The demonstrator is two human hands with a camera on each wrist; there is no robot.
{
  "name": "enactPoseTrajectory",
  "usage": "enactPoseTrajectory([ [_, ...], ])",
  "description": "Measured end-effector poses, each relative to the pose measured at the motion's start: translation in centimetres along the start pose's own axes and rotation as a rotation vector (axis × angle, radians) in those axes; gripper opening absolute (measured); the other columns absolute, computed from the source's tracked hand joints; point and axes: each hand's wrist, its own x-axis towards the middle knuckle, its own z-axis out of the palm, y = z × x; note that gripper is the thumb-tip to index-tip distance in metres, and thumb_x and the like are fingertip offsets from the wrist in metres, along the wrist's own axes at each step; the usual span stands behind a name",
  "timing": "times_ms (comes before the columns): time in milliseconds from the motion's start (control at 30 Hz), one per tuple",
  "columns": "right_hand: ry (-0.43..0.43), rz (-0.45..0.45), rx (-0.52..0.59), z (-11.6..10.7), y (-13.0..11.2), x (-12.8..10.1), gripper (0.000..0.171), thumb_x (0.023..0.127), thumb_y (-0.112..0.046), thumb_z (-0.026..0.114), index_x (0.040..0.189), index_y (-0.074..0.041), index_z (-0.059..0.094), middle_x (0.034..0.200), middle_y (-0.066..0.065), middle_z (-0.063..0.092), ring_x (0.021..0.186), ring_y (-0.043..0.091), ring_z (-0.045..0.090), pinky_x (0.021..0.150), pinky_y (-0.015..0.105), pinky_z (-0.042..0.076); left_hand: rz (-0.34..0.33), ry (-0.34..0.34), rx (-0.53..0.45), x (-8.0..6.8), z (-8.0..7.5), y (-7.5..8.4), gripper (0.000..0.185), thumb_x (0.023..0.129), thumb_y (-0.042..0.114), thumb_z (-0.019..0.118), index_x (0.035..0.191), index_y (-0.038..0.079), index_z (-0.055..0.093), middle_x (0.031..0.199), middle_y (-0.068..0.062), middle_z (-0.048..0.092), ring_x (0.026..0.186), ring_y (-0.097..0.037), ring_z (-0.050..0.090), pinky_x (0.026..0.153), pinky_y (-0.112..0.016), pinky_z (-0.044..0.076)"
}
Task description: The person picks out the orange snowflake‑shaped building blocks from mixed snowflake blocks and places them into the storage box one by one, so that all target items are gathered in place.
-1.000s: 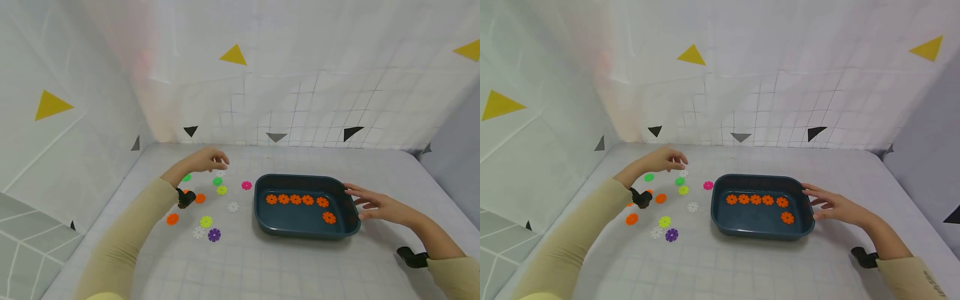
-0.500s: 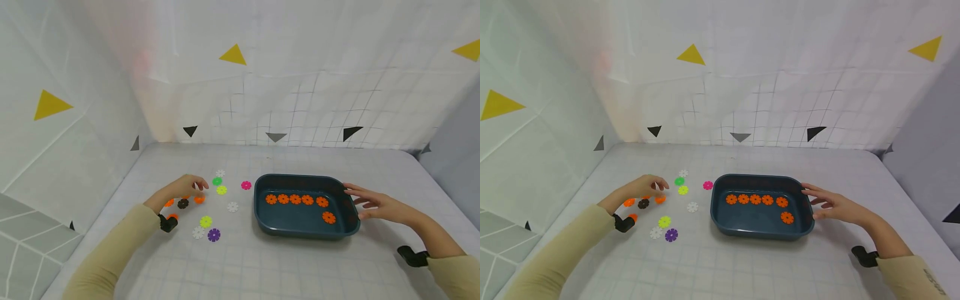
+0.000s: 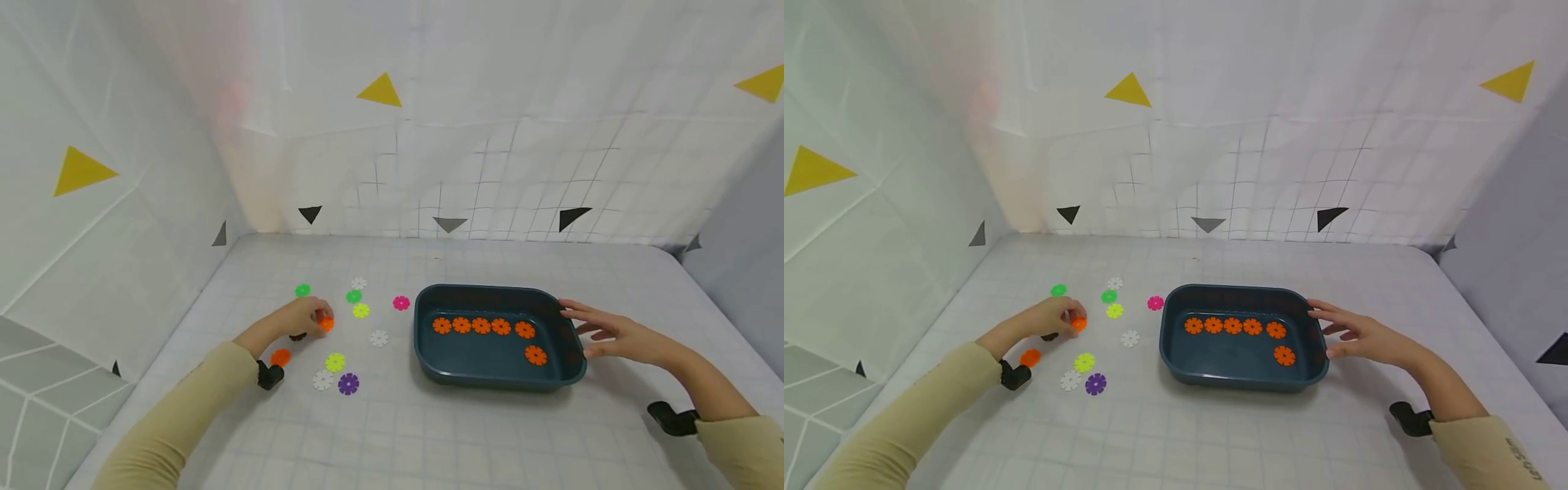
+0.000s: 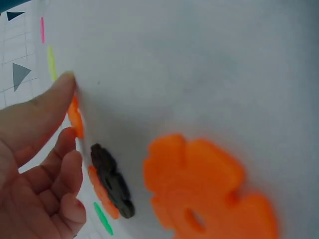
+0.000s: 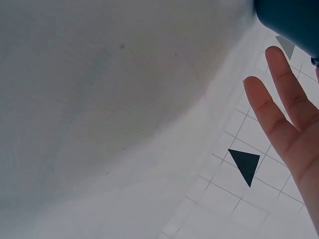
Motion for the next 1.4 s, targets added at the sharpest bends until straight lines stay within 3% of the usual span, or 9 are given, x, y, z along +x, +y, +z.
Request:
enactPoseTrajectory([
  [200, 0.002, -0.001, 0.005, -0.1, 0.3, 0.0, 0.064, 0.086, -0.011, 0.06, 0.141, -0.003, 0.029, 0.133, -0.043, 0.015, 0.102, -0.01, 0.043, 0.077, 0.048, 0.043, -0.031, 0.02, -0.012, 0.1, 0.0, 0.3, 0.028, 0.078, 0.014, 0.072, 0.103, 0.009, 0.06, 0.089, -0.004, 0.055, 0.081, -0.019, 0.049, 0.075, -0.031, 0.043],
  [500, -0.004, -0.035, 0.02, 0.0, 0.1, 0.0, 0.063, 0.086, -0.009, 0.06, 0.141, -0.003, 0.03, 0.136, -0.039, 0.015, 0.104, -0.007, 0.044, 0.077, 0.047, 0.043, 0.012, 0.026, 0.037, 0.2, 0.1, 0.2, 0.023, 0.077, 0.013, 0.073, 0.094, 0.013, 0.058, 0.086, -0.004, 0.053, 0.077, -0.019, 0.047, 0.068, -0.03, 0.04],
  [800, -0.006, -0.056, 0.03, 0.1, -0.4, -0.1, 0.062, 0.085, -0.007, 0.06, 0.14, -0.002, 0.031, 0.136, -0.039, 0.015, 0.104, -0.006, 0.045, 0.076, 0.048, 0.042, -0.03, 0.007, 0.002, 0.6, 0.2, 0.6, 0.015, 0.08, 0.016, 0.071, 0.092, 0.018, 0.062, 0.083, -0.005, 0.053, 0.072, -0.019, 0.047, 0.061, -0.029, 0.037],
  [1100, -0.006, -0.068, 0.025, 0.0, -0.2, -0.2, 0.062, 0.085, -0.007, 0.06, 0.14, -0.001, 0.031, 0.137, -0.039, 0.014, 0.104, -0.007, 0.045, 0.076, 0.048, 0.042, 0.051, 0.019, -0.185, 0.5, -0.8, 3.3, 0.02, 0.086, 0.009, 0.062, 0.106, 0.008, 0.065, 0.072, -0.004, 0.057, 0.06, -0.022, 0.052, 0.053, -0.026, 0.04],
  [1267, -0.005, -0.068, 0.019, 0.0, -0.1, -0.2, 0.062, 0.085, -0.007, 0.06, 0.14, -0.002, 0.031, 0.137, -0.039, 0.014, 0.104, -0.007, 0.045, 0.075, 0.046, 0.043, 0.101, 0.011, -0.267, 0.2, -1.2, 5.0, 0.024, 0.087, 0.007, 0.059, 0.111, 0.002, 0.063, 0.081, -0.01, 0.064, 0.069, -0.036, 0.058, 0.057, -0.028, 0.047],
  [1400, -0.004, -0.064, 0.026, 0.0, 0.0, -0.1, 0.062, 0.085, -0.007, 0.061, 0.14, -0.002, 0.032, 0.137, -0.039, 0.014, 0.103, -0.007, 0.045, 0.075, 0.047, 0.042, 0.132, -0.004, -0.308, 0.1, -1.4, 6.4, 0.027, 0.087, 0.007, 0.06, 0.114, 0.002, 0.061, 0.085, -0.011, 0.064, 0.075, -0.039, 0.059, 0.06, -0.027, 0.049],
])
